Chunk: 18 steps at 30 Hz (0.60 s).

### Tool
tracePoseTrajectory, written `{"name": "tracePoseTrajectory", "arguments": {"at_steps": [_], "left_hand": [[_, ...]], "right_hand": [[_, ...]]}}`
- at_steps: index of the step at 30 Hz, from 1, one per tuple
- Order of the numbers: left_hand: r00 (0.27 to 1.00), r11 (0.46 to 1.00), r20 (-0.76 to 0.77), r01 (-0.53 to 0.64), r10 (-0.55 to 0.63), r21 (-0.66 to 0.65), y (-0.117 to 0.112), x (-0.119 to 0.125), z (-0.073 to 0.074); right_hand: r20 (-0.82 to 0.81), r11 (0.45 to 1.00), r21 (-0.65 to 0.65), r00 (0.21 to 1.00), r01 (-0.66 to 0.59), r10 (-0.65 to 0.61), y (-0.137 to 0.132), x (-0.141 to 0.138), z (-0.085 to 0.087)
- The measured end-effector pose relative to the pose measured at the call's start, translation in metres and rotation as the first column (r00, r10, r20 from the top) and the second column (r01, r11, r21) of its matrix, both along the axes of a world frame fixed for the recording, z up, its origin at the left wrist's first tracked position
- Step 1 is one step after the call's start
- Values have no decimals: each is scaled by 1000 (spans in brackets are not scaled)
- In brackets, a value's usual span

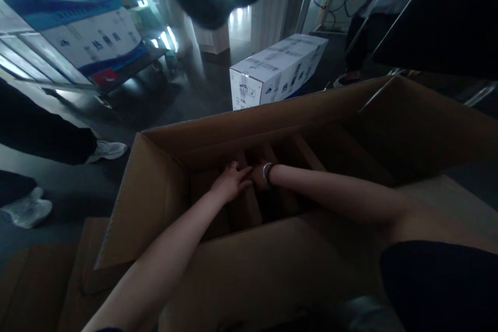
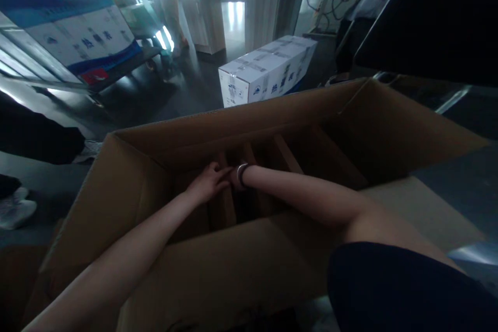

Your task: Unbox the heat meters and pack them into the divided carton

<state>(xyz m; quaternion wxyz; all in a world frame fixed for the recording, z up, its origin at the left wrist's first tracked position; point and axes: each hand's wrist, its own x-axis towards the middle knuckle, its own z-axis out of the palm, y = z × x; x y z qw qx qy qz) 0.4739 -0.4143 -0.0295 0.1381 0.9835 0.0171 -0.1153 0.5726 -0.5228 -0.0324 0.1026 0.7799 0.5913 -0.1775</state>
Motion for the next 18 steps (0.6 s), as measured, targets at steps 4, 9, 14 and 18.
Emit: {"name": "tracePoseTrajectory", "arguments": {"at_steps": [4, 9, 14, 18], "left_hand": [[906, 896, -27, 422, -423, 139, 0, 29, -23], [778, 778, -88, 627, -622, 48, 5, 42, -34], [901, 912, -151, 393, -407, -115, 2, 43, -50], [967, 978, -157, 187, -200, -94, -14, 33, -71]], "right_hand": [[1, 998, 60, 1000, 17, -17, -59, 28, 20], [-251, 986, 159, 968, 53, -12, -100, 31, 16], [-319, 964, 262, 947, 48, 39, -95, 31, 14], [-401, 900, 397, 916, 181, -7, -96, 34, 17]]}}
